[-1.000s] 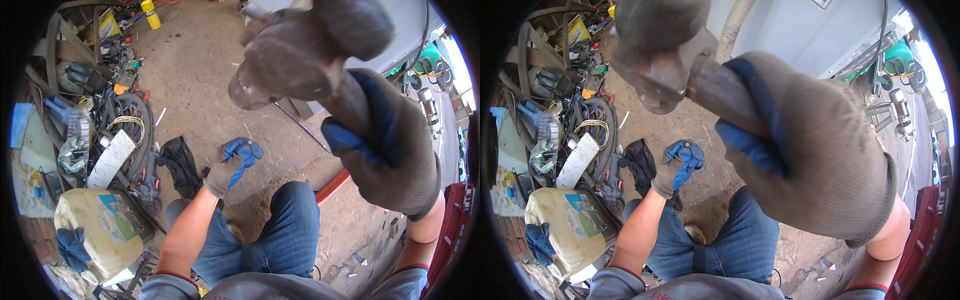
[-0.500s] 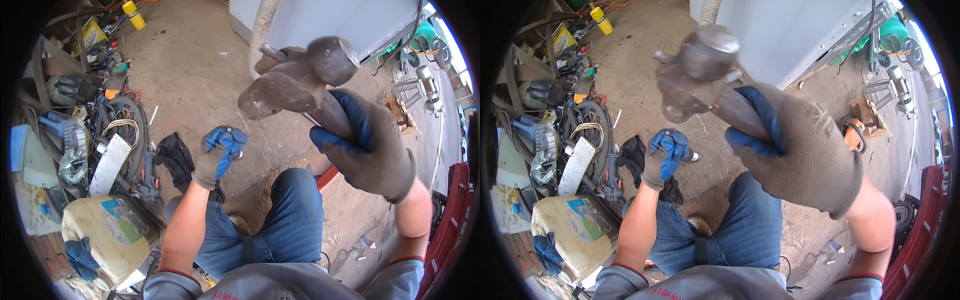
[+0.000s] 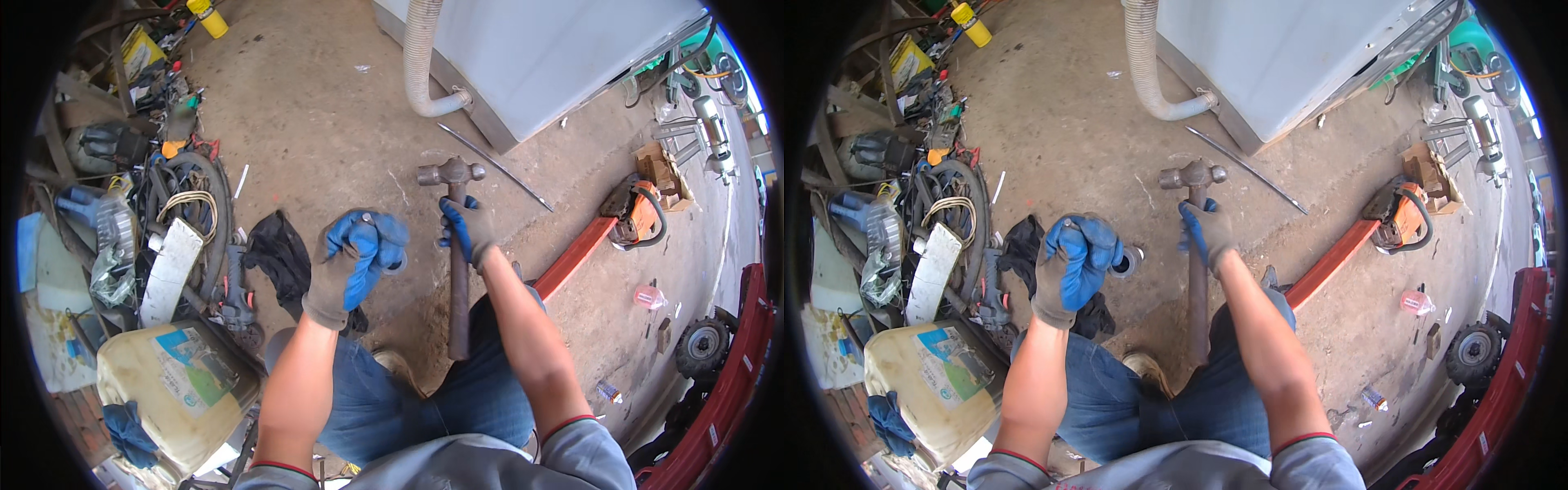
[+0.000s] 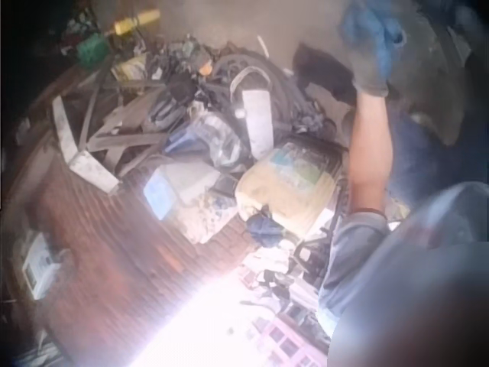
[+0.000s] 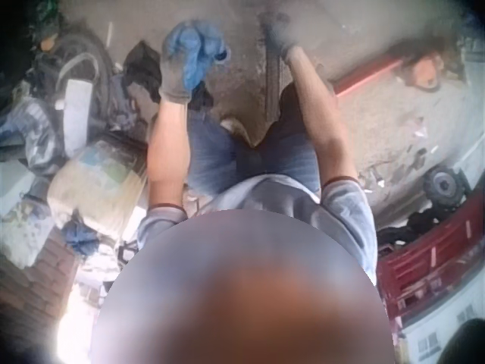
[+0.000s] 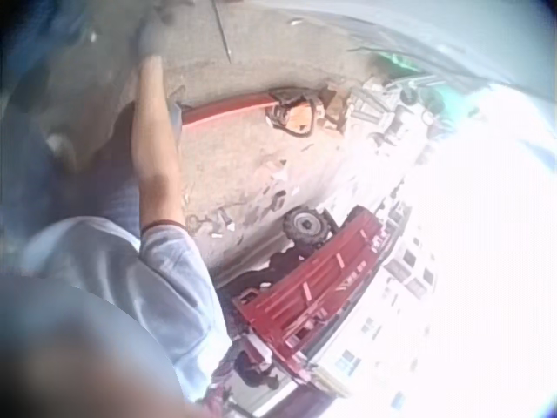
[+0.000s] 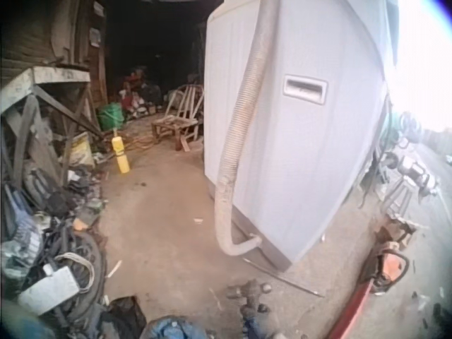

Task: The person sits on the floor and uses a screwdriver and pliers to disassemble a cylindrical mechanical part. They remove a small pin from the part and then use a hammer to tap it. The person wipes the part with a cloth during the process.

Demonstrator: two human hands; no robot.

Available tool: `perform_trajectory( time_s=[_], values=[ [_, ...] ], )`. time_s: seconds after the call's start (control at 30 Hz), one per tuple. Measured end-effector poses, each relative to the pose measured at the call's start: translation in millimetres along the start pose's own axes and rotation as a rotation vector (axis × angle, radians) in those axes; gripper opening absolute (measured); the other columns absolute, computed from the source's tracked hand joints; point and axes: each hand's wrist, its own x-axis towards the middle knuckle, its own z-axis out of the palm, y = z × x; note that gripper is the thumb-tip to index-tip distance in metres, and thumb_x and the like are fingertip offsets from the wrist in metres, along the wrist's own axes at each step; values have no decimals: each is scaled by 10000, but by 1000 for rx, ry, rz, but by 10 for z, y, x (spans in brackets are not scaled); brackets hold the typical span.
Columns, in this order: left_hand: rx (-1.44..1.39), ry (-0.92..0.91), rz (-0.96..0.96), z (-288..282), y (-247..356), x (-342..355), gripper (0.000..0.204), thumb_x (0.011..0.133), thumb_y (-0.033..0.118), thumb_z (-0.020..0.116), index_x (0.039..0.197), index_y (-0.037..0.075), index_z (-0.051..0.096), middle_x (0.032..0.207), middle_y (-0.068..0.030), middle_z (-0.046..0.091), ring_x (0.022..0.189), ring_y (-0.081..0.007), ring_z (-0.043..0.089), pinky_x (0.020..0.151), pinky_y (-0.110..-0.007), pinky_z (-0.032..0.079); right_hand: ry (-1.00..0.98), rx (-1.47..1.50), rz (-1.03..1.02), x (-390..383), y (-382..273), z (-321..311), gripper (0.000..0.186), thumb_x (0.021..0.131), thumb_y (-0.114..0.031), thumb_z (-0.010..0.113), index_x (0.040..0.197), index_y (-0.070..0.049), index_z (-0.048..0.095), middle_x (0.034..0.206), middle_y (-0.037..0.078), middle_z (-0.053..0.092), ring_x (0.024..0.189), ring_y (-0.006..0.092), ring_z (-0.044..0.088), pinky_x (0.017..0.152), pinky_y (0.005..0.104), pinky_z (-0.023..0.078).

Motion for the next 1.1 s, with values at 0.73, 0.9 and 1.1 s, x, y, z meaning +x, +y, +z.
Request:
perform_trajectory(
  time_s=[0.73, 0.9, 1.1],
  values=[
    [81, -11, 89, 17, 108, 66, 429, 975, 528, 561, 930, 105, 624, 739, -3, 473, 661, -169, 426, 632, -356, 364, -470, -966, -662, -737, 11, 102, 784, 788, -380, 803, 1420, -32, 495, 1317, 221, 546, 1182, 405, 564, 1008, 454, 471],
    [48, -74, 118, 10, 274, 83, 429, 984, 567, 521, 906, 151, 590, 766, -11, 438, 701, -181, 399, 652, -364, 361, -476, -970, -701, -684, 47, 58, 765, 780, -329, 822, 1416, -44, 507, 1277, 204, 561, 1102, 371, 599, 947, 434, 505],
    [-88, -70, 163, -61, 259, 59, 481, 959, 531, 580, 968, 56, 656, 809, -56, 555, 695, -204, 509, 639, -392, 415, -480, -948, -661, -666, -38, 26, 702, 809, -331, 796, 1389, -39, 533, 1272, 222, 569, 1159, 410, 579, 987, 450, 487]
  ],
)
